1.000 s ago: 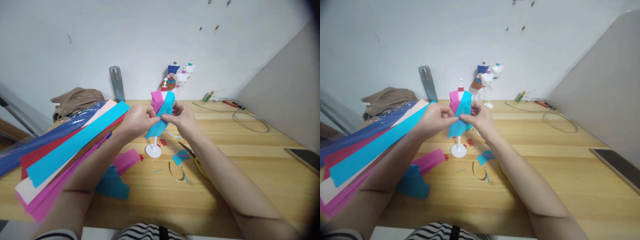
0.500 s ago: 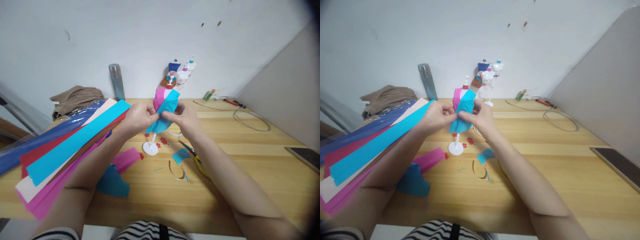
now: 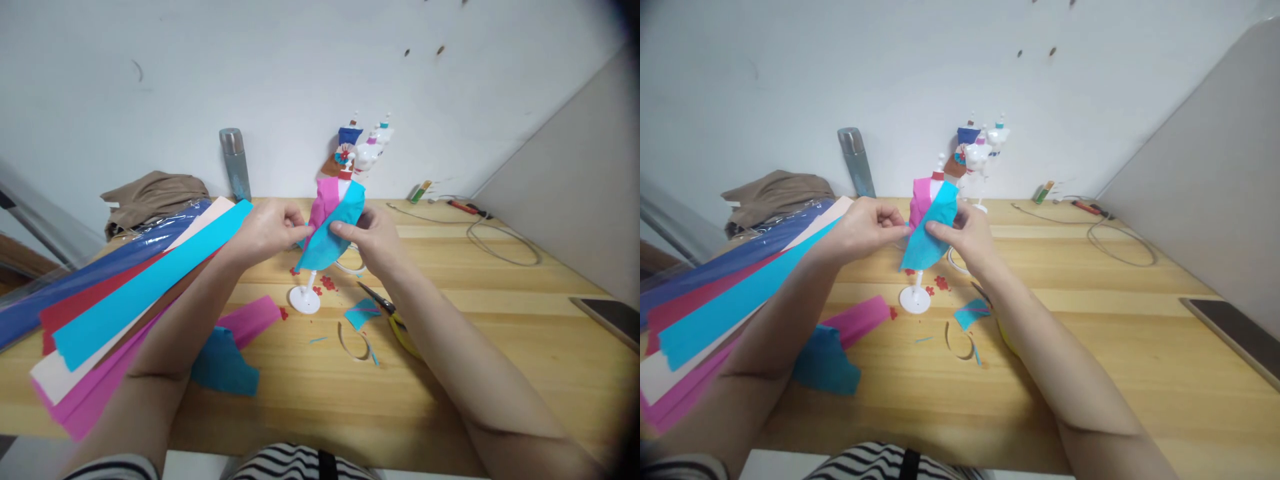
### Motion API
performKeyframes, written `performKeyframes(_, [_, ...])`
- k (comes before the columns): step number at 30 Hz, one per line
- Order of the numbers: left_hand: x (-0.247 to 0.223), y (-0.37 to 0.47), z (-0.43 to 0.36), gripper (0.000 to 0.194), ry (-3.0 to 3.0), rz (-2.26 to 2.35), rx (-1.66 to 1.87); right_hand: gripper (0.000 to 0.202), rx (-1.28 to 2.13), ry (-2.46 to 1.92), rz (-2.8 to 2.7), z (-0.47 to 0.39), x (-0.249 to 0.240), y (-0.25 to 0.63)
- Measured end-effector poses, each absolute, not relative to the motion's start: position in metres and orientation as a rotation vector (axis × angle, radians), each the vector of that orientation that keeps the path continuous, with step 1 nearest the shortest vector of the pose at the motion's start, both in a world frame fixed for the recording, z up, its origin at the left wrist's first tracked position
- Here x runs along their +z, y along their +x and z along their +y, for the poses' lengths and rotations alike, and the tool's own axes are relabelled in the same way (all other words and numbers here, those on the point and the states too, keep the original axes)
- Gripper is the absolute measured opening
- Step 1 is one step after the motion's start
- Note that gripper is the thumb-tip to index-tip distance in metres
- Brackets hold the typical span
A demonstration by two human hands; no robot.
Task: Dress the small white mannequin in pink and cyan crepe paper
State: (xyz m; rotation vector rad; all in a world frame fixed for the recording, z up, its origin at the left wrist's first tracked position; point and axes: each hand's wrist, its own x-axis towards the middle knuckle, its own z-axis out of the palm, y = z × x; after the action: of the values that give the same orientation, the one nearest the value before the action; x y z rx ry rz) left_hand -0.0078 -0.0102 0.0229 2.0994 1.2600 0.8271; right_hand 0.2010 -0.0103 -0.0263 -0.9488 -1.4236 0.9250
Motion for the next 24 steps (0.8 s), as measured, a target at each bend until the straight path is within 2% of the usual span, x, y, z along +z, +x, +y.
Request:
performKeyframes(2, [0.024, -0.009, -0.008, 0.023, 2.081, 1.229, 0.905, 0.029, 0.952, -0.931, -1.414, -0.007, -0.029, 0.204])
performKeyframes(6, [0.017, -0.004, -0.001, 0.041, 2.016, 0.976, 1.001, 0.029, 0.99, -0.88, -1.429, -0.003, -0.033, 0.206])
performKeyframes(9, [0.006, 0.003, 0.005, 0.04, 1.933, 0.812, 0.982, 0.033, 0.982, -0.871, -1.451, -0.004, -0.033, 0.205])
performKeyframes(15, [-0.006, 0.009, 0.011, 0.031, 1.887, 0.827, 1.052, 0.043, 0.913, -0.87, -1.441, -0.007, -0.031, 0.2])
performKeyframes(20, [-0.004, 0.008, 0.011, 0.036, 1.851, 0.828, 1.045, 0.061, 0.769, -0.947, -1.423, -0.006, -0.032, 0.199])
performKeyframes(24, [-0.004, 0.008, 0.01, 0.042, 1.788, 0.79, 1.04, 0.054, 0.53, -1.04, -1.456, -0.008, -0.031, 0.201])
